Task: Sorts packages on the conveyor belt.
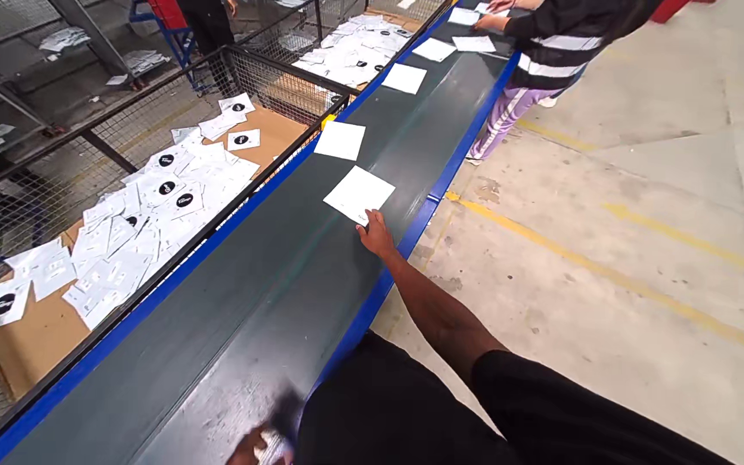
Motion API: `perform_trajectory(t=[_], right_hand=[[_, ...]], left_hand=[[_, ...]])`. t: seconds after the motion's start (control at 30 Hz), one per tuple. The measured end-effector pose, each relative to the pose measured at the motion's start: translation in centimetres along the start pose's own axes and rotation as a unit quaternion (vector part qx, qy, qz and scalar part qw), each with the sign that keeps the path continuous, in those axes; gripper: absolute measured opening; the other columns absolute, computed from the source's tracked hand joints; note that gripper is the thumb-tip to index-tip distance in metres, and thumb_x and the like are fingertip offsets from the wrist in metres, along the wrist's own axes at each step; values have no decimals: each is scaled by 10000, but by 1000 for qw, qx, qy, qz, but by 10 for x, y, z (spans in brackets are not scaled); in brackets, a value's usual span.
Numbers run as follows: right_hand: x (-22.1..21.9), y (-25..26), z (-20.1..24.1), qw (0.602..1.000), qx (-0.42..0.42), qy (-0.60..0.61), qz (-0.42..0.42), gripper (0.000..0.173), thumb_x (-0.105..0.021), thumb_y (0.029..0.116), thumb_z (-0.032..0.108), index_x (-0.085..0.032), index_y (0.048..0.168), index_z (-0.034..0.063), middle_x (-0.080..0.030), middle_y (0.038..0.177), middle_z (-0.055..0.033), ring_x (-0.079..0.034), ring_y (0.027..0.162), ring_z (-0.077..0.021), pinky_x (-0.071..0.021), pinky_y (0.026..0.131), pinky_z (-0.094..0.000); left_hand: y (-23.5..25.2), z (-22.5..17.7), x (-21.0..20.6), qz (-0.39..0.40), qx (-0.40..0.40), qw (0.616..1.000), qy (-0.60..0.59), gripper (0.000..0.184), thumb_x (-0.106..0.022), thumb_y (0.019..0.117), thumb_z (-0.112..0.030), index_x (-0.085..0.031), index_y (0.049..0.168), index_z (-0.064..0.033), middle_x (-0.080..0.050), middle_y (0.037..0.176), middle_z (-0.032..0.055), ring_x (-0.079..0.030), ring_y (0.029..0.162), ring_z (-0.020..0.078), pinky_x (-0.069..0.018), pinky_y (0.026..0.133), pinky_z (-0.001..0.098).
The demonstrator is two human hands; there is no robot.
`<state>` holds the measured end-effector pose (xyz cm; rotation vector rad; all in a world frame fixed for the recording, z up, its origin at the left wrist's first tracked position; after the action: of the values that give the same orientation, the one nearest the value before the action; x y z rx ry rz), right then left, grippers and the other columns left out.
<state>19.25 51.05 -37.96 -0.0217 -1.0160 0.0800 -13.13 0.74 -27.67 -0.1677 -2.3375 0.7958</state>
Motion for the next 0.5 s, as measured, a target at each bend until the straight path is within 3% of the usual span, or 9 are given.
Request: perform_trajectory(t=[0.07,0.13,0.2,0.27,0.37,0.43,0.5], right_hand=[[-12,5,8,999,-4,-26,39,607,-570,991,415,-495,1521,129,-354,1643,-155,-582,1307,-368,-533,995,-559],[-22,-4,27,997,16,-48,65,450,-534,1022,404,-639,1366,134,-510,1538,-129,-610,1268,-357,-522,991,-589],[-24,-30,54,991,62,-68,95,342,-514,1037,348,-687,1228,123,-648,1335,-124,-669,1142,-355,-538,906,-625],[-32,-71,80,974,161,-27,159,304,-548,1025,312,-713,1154,92,-683,1224,-129,-680,1100,-309,-557,924,-561],[-41,-162,129,884,335,115,303,230,-681,975,232,-736,1006,11,-716,1019,-153,-692,972,-268,-555,938,-463],[-37,-229,153,801,383,175,425,207,-741,951,228,-743,984,24,-726,914,-116,-702,818,-216,-594,812,-441],[-37,-268,163,725,390,220,524,249,-750,945,256,-762,1060,35,-737,958,-103,-694,831,-185,-582,811,-412]], left_hand=[[25,-26,22,-90,25,995,-27,626,-664,960,-485,-606,1371,-17,-710,1151,185,-710,1001,317,-573,910,537],[51,-47,27,-184,-52,975,-111,522,-670,956,-438,-651,1283,-31,-734,1009,108,-724,863,207,-621,777,424],[81,-65,17,-189,-134,944,-237,436,-694,950,-318,-647,1270,-25,-742,979,65,-728,860,169,-633,761,353],[106,-75,-2,-130,-156,900,-385,405,-623,1007,-176,-573,1344,43,-732,1094,163,-732,969,285,-634,848,431],[129,-70,-29,-71,-71,849,-519,495,-448,1091,-272,-398,1475,37,-645,1313,233,-694,1113,377,-609,909,518],[132,-60,-39,-108,-12,820,-562,492,-498,1083,-319,-449,1440,15,-673,1258,212,-711,1070,330,-612,903,499],[129,-45,-41,-186,19,791,-582,380,-618,1031,-214,-572,1310,39,-729,1109,175,-733,974,251,-618,888,448]])
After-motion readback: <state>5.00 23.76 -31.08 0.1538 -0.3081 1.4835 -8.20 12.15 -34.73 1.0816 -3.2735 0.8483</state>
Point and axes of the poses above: each hand's wrist, its own y-axis towards the middle knuckle, its own x-axis out of the back of the hand, z = x × y, the point moved 4 cm from there along y, towards the middle knuckle
